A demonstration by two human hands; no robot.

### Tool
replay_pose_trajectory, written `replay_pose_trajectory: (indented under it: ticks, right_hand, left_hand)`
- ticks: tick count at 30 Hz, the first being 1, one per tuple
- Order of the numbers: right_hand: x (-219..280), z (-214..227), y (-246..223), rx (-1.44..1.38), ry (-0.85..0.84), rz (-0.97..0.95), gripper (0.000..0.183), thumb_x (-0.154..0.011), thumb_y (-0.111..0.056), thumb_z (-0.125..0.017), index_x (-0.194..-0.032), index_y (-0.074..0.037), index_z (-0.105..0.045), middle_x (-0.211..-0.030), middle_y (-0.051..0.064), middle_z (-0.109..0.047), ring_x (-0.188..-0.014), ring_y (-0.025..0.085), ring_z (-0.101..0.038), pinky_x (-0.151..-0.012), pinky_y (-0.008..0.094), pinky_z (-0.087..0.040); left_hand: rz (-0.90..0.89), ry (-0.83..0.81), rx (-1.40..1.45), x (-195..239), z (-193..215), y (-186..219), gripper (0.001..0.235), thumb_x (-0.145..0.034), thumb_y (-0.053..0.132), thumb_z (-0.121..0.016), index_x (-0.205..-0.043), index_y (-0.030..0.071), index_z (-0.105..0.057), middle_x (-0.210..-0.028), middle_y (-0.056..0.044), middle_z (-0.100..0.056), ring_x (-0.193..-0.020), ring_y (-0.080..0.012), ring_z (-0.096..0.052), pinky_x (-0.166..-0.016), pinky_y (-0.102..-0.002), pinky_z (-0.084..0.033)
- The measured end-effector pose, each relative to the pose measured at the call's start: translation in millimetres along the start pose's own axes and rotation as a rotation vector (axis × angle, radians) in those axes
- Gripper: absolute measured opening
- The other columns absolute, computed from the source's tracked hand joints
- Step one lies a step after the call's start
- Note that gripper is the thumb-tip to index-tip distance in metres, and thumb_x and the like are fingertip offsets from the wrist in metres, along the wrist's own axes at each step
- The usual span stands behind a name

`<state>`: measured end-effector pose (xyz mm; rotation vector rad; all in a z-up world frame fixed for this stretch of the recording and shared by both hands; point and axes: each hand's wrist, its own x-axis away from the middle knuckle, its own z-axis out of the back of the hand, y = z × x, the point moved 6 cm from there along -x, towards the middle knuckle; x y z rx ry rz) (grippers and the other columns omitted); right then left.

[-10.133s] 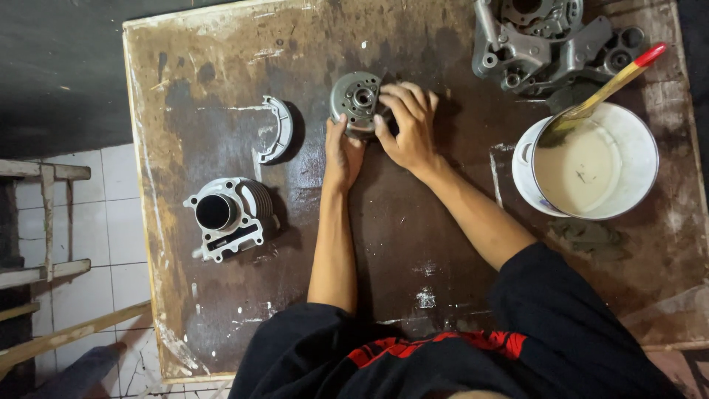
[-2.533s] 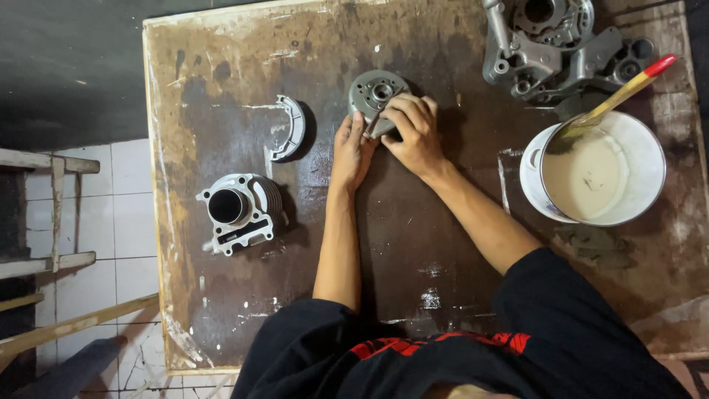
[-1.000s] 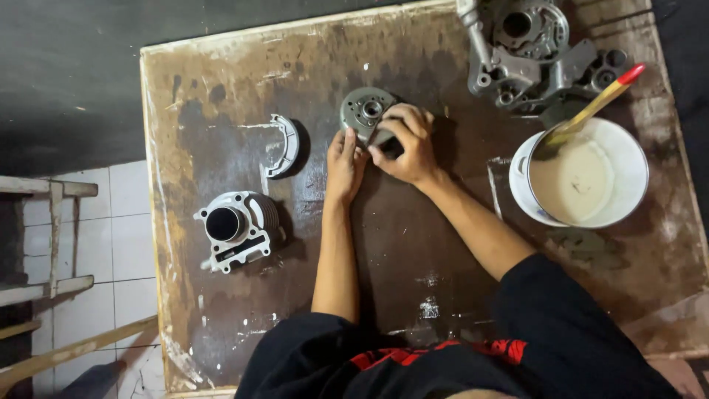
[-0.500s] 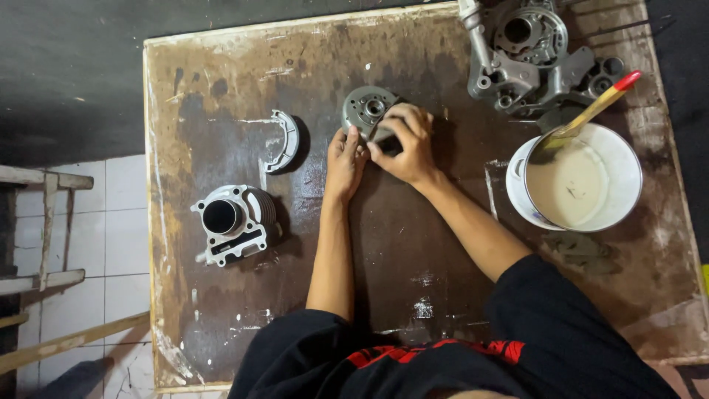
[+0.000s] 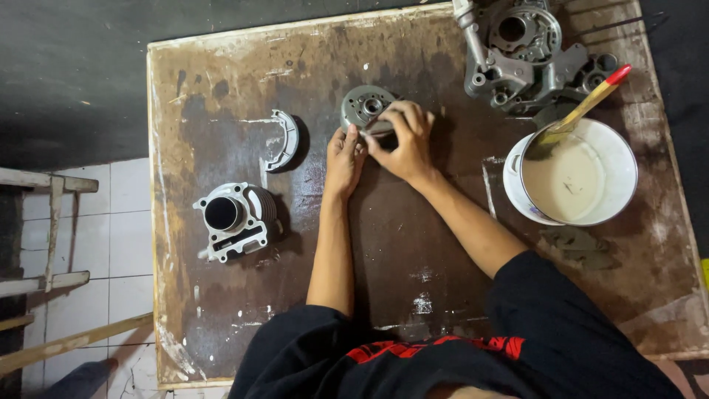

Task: Cleaning and inspecting a motorcycle flywheel component using a brush and solvent.

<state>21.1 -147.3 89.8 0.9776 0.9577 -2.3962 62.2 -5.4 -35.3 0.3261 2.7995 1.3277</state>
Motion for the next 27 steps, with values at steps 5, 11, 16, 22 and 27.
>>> replay_pose_trajectory:
  ticks: [5, 11, 16, 22, 27]
  right_hand:
    - [2, 1, 2, -0.017, -0.015, -0.007, 0.036, -0.082, -0.031, -0.082, -0.105, -0.008, -0.068, -0.118, 0.01, -0.063, -0.117, 0.031, -0.058, -0.099, 0.047, -0.038]
    - [5, -4, 10, 0.029, 0.002, -0.049, 0.03, -0.09, -0.036, -0.071, -0.102, -0.008, -0.07, -0.116, 0.009, -0.065, -0.116, 0.03, -0.059, -0.099, 0.046, -0.036]
    - [5, -2, 7, -0.035, -0.007, 0.029, 0.032, -0.096, -0.037, -0.064, -0.102, -0.007, -0.071, -0.114, 0.008, -0.067, -0.115, 0.027, -0.062, -0.101, 0.045, -0.036]
    - [5, 1, 14, -0.03, 0.002, -0.076, 0.028, -0.098, -0.029, -0.064, -0.106, -0.004, -0.072, -0.115, 0.01, -0.07, -0.117, 0.027, -0.064, -0.103, 0.045, -0.037]
    - [2, 3, 5, -0.084, -0.003, 0.047, 0.021, -0.097, -0.025, -0.066, -0.104, -0.006, -0.071, -0.114, 0.008, -0.069, -0.116, 0.028, -0.065, -0.104, 0.044, -0.041]
  left_hand:
    - [0.03, 0.02, 0.011, 5, -13, 11, 0.029, -0.108, 0.03, -0.055, -0.115, 0.002, -0.057, -0.079, 0.003, -0.057, -0.062, -0.0039, -0.046, -0.055, -0.021, -0.037]
    - [0.005, -0.003, 0.0, 3, -2, 1, 0.031, -0.111, 0.03, -0.057, -0.122, 0.001, -0.058, -0.083, 0.001, -0.057, -0.068, -0.0047, -0.049, -0.067, -0.024, -0.047]
    - [0.016, 0.008, 0.06, 8, -20, 17, 0.034, -0.107, 0.03, -0.055, -0.124, 0.0, -0.056, -0.105, -0.007, -0.068, -0.091, -0.0132, -0.066, -0.087, -0.035, -0.057]
    - [0.013, -0.017, 0.053, 7, -16, 12, 0.038, -0.109, 0.029, -0.056, -0.131, -0.002, -0.054, -0.115, -0.011, -0.068, -0.098, -0.0171, -0.065, -0.087, -0.036, -0.054]
    - [-0.017, -0.062, 0.107, 4, -14, 9, 0.036, -0.111, 0.027, -0.055, -0.13, -0.002, -0.055, -0.116, -0.012, -0.067, -0.102, -0.018, -0.066, -0.094, -0.038, -0.056]
